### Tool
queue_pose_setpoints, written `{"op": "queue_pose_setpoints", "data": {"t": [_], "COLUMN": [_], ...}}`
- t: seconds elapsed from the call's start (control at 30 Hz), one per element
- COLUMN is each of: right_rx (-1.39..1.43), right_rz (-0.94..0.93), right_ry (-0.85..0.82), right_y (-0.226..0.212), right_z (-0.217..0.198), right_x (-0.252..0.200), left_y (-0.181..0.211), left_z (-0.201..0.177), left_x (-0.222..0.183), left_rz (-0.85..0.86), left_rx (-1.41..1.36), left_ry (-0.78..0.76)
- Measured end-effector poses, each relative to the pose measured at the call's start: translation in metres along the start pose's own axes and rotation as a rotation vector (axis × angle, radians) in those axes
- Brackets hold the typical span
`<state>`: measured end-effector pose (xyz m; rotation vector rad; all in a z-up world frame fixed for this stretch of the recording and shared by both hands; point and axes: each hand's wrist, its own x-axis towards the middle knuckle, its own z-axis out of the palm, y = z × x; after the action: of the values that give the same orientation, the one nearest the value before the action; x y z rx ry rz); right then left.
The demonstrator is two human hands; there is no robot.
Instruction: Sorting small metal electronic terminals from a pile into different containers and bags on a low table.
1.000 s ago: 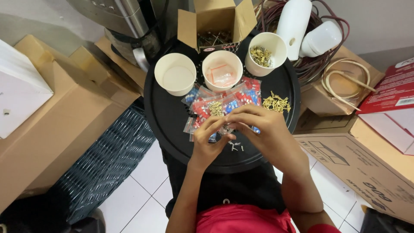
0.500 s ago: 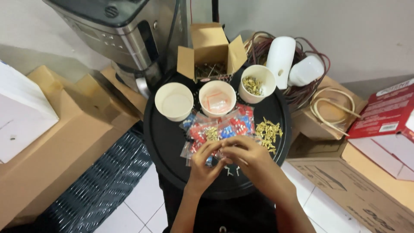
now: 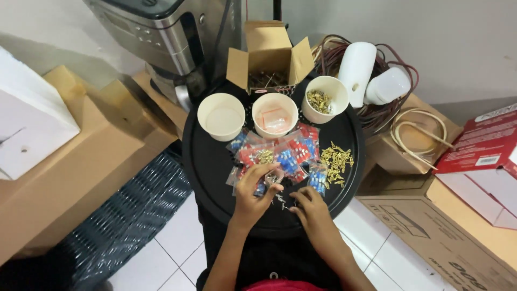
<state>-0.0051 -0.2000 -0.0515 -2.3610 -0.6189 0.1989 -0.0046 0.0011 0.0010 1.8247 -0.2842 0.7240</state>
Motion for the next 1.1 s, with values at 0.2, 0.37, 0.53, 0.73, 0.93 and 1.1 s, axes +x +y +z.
{"op": "queue_pose_setpoints", "data": {"t": [0.2,0.37,0.53,0.73,0.93,1.1], "right_rx": [-0.003,-0.109,-0.248,-0.084,-0.052,-0.317], "right_rz": [-0.160,-0.261,-0.352,-0.229,-0.193,-0.271], "right_ry": [0.138,0.195,0.202,0.129,0.035,0.064], "right_y": [-0.012,-0.053,-0.040,-0.029,-0.052,-0.059], "right_z": [0.010,0.007,0.024,-0.003,-0.018,-0.016], "right_x": [0.021,0.017,0.004,0.003,-0.007,-0.006], "left_y": [-0.006,-0.008,-0.008,-0.004,-0.007,-0.004], "left_z": [0.004,0.005,0.006,0.002,0.005,0.003], "left_x": [-0.001,-0.003,-0.005,-0.004,-0.008,-0.006], "left_rz": [-0.020,-0.043,-0.040,-0.015,-0.018,-0.016], "left_rx": [-0.054,-0.058,-0.062,-0.089,-0.099,-0.074], "left_ry": [0.112,0.110,0.115,0.115,0.104,0.098]}}
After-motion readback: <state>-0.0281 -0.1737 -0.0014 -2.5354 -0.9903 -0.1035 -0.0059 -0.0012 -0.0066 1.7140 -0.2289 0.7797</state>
